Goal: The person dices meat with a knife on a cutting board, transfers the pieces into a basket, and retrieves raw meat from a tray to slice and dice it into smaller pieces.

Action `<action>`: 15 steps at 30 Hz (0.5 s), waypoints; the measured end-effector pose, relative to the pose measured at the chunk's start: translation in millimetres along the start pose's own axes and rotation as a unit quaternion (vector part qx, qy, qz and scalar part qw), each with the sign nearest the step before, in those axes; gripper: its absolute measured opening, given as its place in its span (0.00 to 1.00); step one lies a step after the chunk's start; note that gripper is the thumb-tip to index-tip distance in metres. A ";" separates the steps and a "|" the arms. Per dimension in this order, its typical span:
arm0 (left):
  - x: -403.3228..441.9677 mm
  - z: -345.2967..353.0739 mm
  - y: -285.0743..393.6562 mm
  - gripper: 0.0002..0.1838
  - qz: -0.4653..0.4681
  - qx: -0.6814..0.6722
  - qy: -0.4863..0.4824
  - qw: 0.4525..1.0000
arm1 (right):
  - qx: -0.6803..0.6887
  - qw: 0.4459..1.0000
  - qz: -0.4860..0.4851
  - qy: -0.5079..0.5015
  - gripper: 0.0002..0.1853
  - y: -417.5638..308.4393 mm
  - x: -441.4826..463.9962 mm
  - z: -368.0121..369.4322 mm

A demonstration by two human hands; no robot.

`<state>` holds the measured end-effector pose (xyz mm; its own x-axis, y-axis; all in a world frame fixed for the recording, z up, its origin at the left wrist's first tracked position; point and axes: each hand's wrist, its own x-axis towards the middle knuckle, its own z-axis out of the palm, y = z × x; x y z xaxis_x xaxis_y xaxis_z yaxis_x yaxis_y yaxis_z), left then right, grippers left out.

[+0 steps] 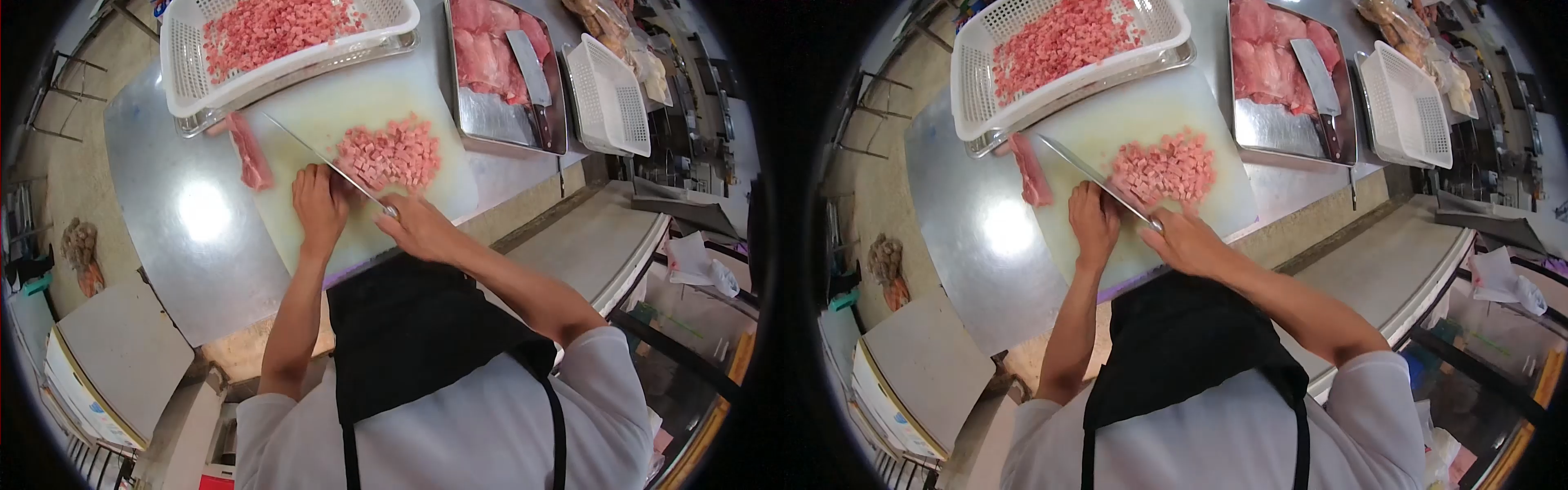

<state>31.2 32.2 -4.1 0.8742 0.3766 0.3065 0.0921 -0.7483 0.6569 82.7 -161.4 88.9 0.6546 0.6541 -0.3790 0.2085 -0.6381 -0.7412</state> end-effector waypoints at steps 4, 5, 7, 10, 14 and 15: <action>1.2 -7.9 -1.4 0.12 0.023 -0.030 0.005 0.999 | -0.032 0.999 -0.039 0.017 0.24 3.8 31.7 2.2; 3.1 -11.2 -1.6 0.12 0.028 -0.046 0.002 0.999 | -0.017 1.000 -0.026 -0.005 0.24 -1.9 33.1 -4.2; 5.1 -17.1 -1.3 0.11 -0.007 -0.051 -0.003 0.999 | 0.012 1.000 -0.010 -0.015 0.25 -30.7 13.9 -26.7; 2.1 -17.6 -2.4 0.10 -0.024 -0.036 -0.019 0.999 | 0.022 0.997 0.057 -0.052 0.25 -37.2 -8.0 -24.5; 1.9 -13.5 -4.3 0.12 -0.016 -0.013 -0.016 1.000 | -0.035 0.996 -0.065 0.047 0.25 7.4 16.3 19.3; 2.2 -14.7 -4.9 0.12 -0.013 -0.014 -0.019 1.000 | -0.034 0.997 -0.054 0.032 0.25 4.4 25.1 16.4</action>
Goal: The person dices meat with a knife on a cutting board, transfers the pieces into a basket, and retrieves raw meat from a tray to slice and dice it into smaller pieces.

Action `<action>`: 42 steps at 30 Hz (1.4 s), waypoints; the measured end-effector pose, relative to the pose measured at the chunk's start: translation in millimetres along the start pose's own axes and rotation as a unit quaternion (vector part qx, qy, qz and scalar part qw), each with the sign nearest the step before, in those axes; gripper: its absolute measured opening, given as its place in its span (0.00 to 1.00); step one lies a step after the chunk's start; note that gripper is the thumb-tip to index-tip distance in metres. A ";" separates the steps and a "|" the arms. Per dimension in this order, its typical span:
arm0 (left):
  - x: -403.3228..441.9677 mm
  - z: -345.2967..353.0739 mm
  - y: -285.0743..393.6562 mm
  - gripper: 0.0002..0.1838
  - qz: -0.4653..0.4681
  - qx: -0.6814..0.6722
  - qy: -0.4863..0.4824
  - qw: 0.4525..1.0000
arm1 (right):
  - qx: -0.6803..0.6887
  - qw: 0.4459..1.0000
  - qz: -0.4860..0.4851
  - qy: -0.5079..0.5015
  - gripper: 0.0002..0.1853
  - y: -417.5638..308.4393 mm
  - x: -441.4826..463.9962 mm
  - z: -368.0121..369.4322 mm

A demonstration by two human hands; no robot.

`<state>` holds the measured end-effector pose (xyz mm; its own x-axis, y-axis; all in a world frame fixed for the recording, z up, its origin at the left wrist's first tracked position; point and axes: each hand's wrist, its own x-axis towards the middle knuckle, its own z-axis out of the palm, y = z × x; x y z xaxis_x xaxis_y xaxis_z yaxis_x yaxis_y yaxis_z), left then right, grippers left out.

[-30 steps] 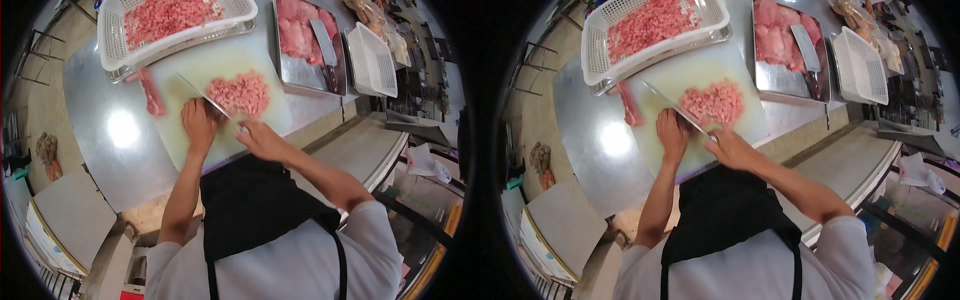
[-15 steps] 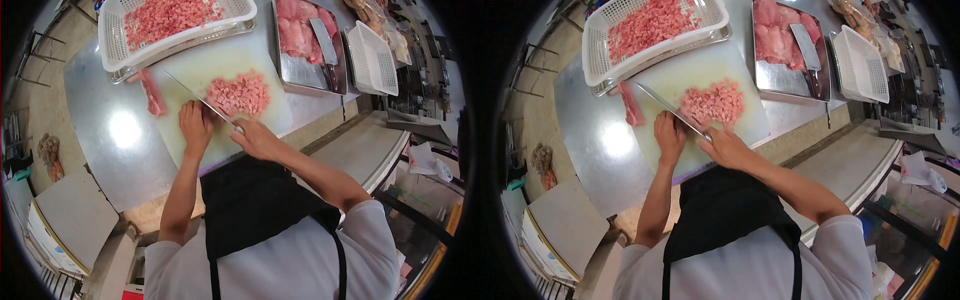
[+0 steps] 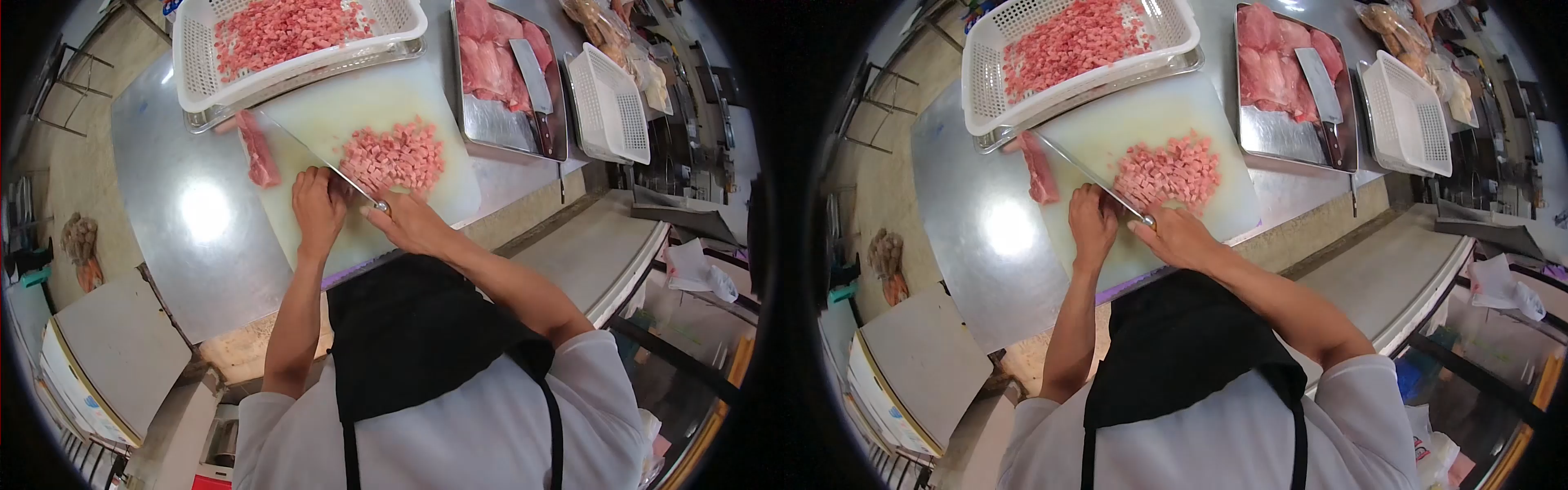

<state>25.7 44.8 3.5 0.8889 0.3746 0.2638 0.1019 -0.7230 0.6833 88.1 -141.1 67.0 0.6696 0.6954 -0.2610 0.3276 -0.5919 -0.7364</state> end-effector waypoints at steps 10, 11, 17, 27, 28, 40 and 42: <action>-1.5 -13.7 -2.8 0.11 0.002 -0.049 -0.031 0.998 | 0.066 0.997 0.039 -0.023 0.26 -20.6 -6.7 -11.8; -3.1 -13.9 -3.1 0.11 -0.001 -0.041 -0.034 0.999 | 0.086 0.995 0.049 -0.024 0.26 -15.9 -5.5 -2.0; -2.2 -23.5 -4.4 0.11 -0.062 -0.079 -0.074 0.992 | 0.015 0.996 0.047 -0.068 0.25 -21.4 13.6 -15.2; -6.9 -21.1 -5.6 0.08 0.001 -0.039 -0.039 0.998 | 0.080 0.990 0.072 -0.087 0.27 -38.6 15.9 -15.8; -6.9 -21.2 -5.9 0.08 -0.004 -0.043 -0.037 0.998 | 0.075 0.987 0.092 -0.106 0.28 -43.7 15.5 -22.8; 2.9 -22.6 -2.6 0.10 -0.027 -0.052 -0.035 0.998 | 0.113 0.989 0.088 -0.037 0.29 -35.5 -5.2 -28.3; 7.5 -17.5 1.1 0.11 -0.046 -0.077 -0.012 0.996 | 0.093 0.991 0.093 -0.033 0.29 -32.8 -24.1 -45.6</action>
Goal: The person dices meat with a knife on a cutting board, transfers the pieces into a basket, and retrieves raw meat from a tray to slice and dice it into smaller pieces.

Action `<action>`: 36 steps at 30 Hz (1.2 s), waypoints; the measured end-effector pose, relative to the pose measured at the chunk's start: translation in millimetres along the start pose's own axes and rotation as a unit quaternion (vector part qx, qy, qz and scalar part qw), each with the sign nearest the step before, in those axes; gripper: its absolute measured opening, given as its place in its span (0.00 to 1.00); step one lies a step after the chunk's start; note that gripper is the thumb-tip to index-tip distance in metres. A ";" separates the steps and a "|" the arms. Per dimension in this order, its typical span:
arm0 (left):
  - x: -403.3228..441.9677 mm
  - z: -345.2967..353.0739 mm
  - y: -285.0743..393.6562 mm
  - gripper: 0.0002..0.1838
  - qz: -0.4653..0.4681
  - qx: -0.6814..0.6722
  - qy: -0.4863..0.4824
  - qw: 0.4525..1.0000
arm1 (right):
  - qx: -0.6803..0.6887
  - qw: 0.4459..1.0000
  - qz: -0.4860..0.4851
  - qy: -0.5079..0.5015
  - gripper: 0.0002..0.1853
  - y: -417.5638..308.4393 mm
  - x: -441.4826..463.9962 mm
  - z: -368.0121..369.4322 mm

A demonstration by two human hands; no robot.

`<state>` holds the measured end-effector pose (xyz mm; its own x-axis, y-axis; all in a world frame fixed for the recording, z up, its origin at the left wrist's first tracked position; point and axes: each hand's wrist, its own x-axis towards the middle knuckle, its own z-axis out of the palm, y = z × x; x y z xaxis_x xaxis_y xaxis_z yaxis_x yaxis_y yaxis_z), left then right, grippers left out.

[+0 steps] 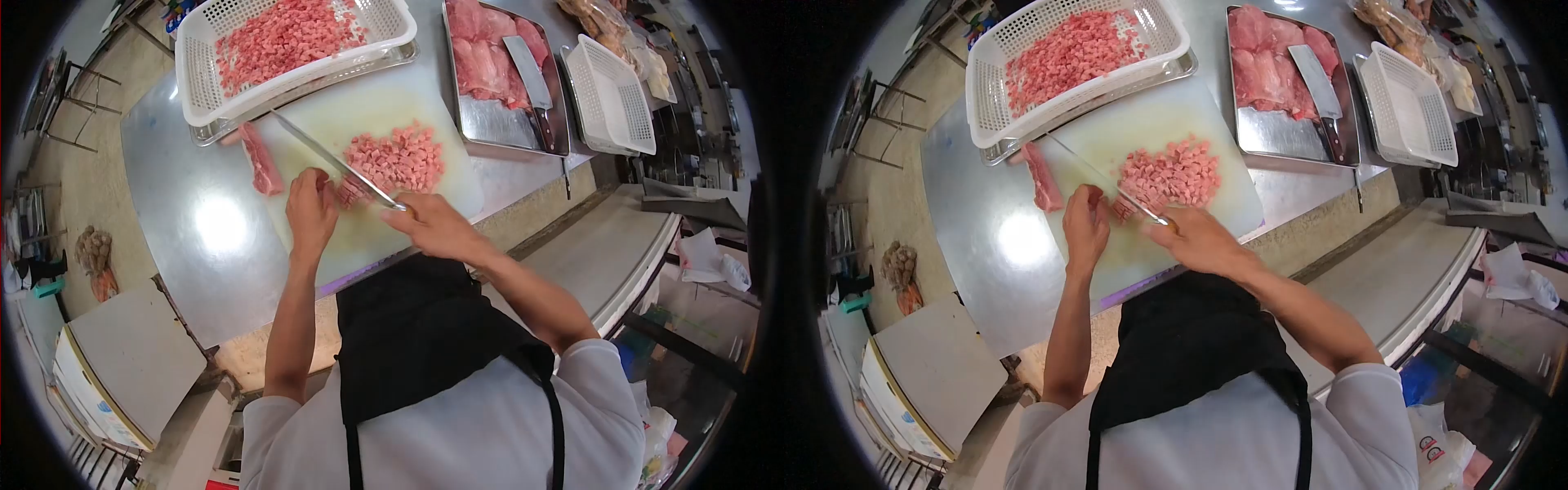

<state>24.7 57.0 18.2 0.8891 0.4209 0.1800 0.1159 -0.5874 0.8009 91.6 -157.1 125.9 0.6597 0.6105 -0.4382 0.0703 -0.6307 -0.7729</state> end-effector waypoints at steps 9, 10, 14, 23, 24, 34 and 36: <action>5.9 22.0 -5.9 0.12 0.053 0.078 -0.001 0.996 | -0.019 0.997 0.053 -0.054 0.28 10.5 4.8 -6.3; 3.2 22.1 -7.4 0.12 0.053 0.084 -0.010 0.995 | -0.019 1.000 0.008 -0.022 0.28 24.5 18.6 10.7; 1.5 19.0 -7.2 0.10 0.030 0.070 -0.012 0.997 | -0.030 0.999 -0.018 -0.039 0.28 19.7 34.2 13.8; 3.2 -7.4 79.1 0.13 0.153 -0.030 0.127 0.980 | -0.142 0.982 -0.124 -0.010 0.16 41.3 -47.3 -14.2; 10.9 2.1 86.9 0.17 0.206 0.001 0.051 0.977 | -0.165 0.977 -0.136 0.003 0.16 45.4 -47.4 -11.6; 48.5 33.0 -18.8 0.35 0.055 0.209 -0.069 0.974 | -0.210 0.970 -0.071 0.096 0.19 123.8 -127.2 -55.3; 32.6 31.8 -30.1 0.36 0.044 0.172 -0.044 0.983 | -0.149 0.981 -0.008 0.127 0.21 126.6 -139.4 -53.6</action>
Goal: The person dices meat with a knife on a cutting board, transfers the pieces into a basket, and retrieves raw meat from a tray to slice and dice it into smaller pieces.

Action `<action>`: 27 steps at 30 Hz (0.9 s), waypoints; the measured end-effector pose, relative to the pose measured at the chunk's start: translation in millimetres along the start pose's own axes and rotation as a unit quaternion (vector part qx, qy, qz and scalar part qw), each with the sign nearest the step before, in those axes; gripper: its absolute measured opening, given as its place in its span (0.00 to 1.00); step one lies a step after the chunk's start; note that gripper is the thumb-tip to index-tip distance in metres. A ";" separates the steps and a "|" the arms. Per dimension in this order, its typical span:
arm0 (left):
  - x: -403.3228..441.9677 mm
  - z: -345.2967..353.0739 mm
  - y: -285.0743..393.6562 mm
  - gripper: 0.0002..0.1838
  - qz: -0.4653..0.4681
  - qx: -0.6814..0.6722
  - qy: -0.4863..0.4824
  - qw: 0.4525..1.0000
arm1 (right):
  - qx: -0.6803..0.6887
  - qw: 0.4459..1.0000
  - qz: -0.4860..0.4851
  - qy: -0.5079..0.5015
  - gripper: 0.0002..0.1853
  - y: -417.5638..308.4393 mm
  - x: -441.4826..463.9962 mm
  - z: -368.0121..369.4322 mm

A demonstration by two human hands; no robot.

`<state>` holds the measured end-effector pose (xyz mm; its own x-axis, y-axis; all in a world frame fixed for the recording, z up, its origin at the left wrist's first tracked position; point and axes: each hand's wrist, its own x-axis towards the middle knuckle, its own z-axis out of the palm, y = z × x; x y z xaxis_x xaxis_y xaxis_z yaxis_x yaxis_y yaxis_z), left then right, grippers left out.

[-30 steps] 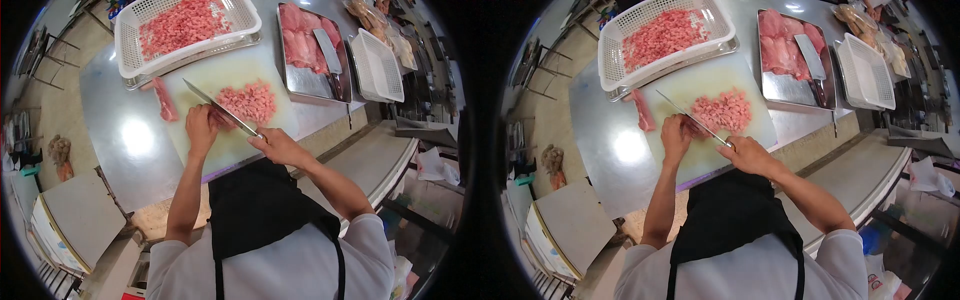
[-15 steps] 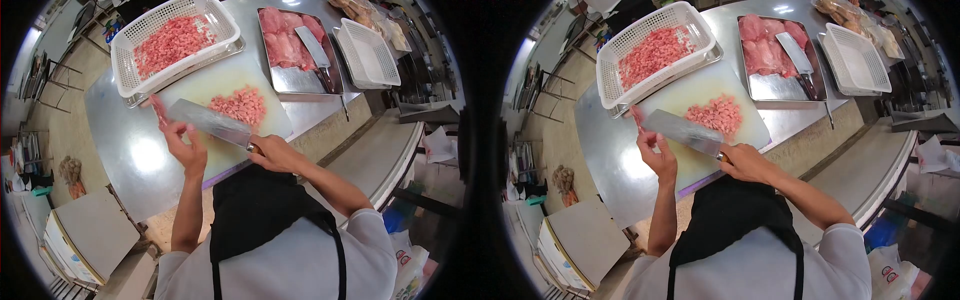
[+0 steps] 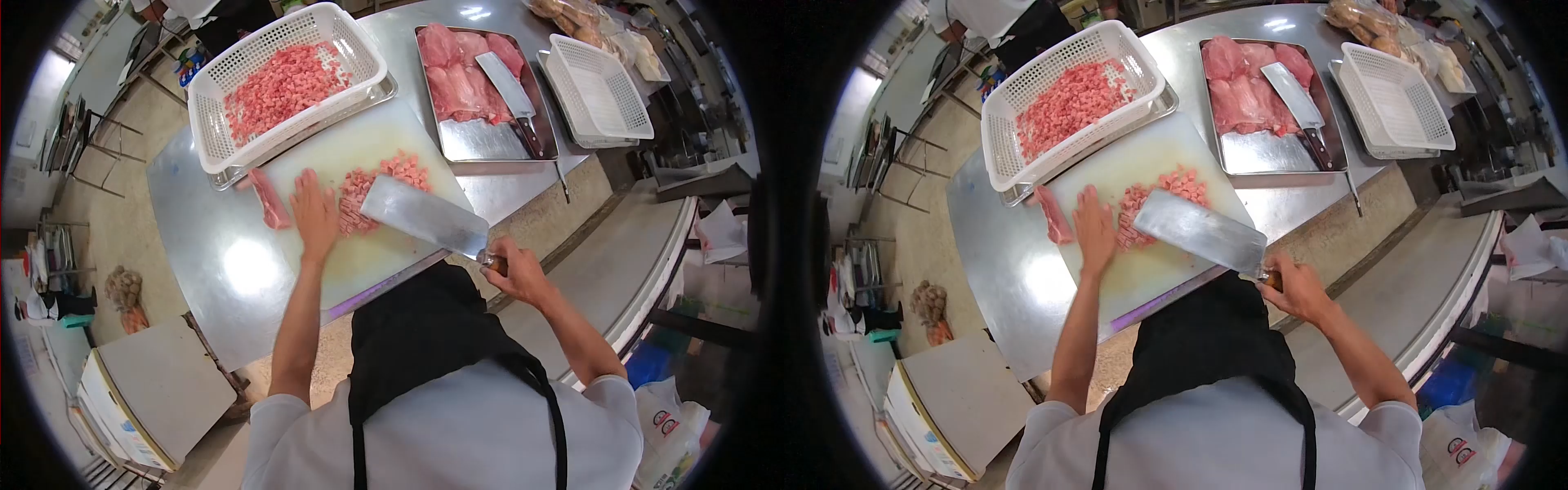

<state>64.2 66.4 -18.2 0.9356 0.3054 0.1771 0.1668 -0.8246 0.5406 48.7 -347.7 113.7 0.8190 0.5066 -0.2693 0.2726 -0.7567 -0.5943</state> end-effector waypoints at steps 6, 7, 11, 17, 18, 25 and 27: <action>-30.4 44.1 64.7 0.39 0.019 -0.033 0.039 0.999 | 0.162 0.980 0.105 0.039 0.22 -26.9 23.8 36.3; -29.7 48.6 69.4 0.40 0.012 -0.050 0.038 0.998 | 0.174 0.980 0.084 0.052 0.22 -34.3 30.5 48.6; -35.3 39.1 94.7 0.48 0.006 -0.163 0.036 0.986 | 0.288 0.952 0.101 0.020 0.19 -71.8 44.6 62.4; -47.0 28.6 97.3 0.60 0.236 0.024 -0.086 0.968 | 0.508 0.842 0.180 -0.032 0.15 -3.6 49.3 36.1; -38.4 30.7 97.0 0.57 0.229 0.041 -0.069 0.970 | 0.528 0.830 0.176 -0.038 0.15 20.8 49.6 35.5; -18.2 35.1 117.3 0.48 0.109 0.030 0.025 0.993 | 0.564 0.799 0.197 -0.066 0.15 26.9 61.5 57.6; -20.6 38.3 134.5 0.44 0.062 0.026 0.058 0.996 | 0.521 0.830 0.185 -0.069 0.15 -7.7 70.0 85.7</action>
<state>79.3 -69.1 19.3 0.9082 0.2495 0.3361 0.0702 -0.8823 0.4654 60.7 -271.0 34.5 0.6636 0.4164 -0.6215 -0.6289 -0.1395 -0.7649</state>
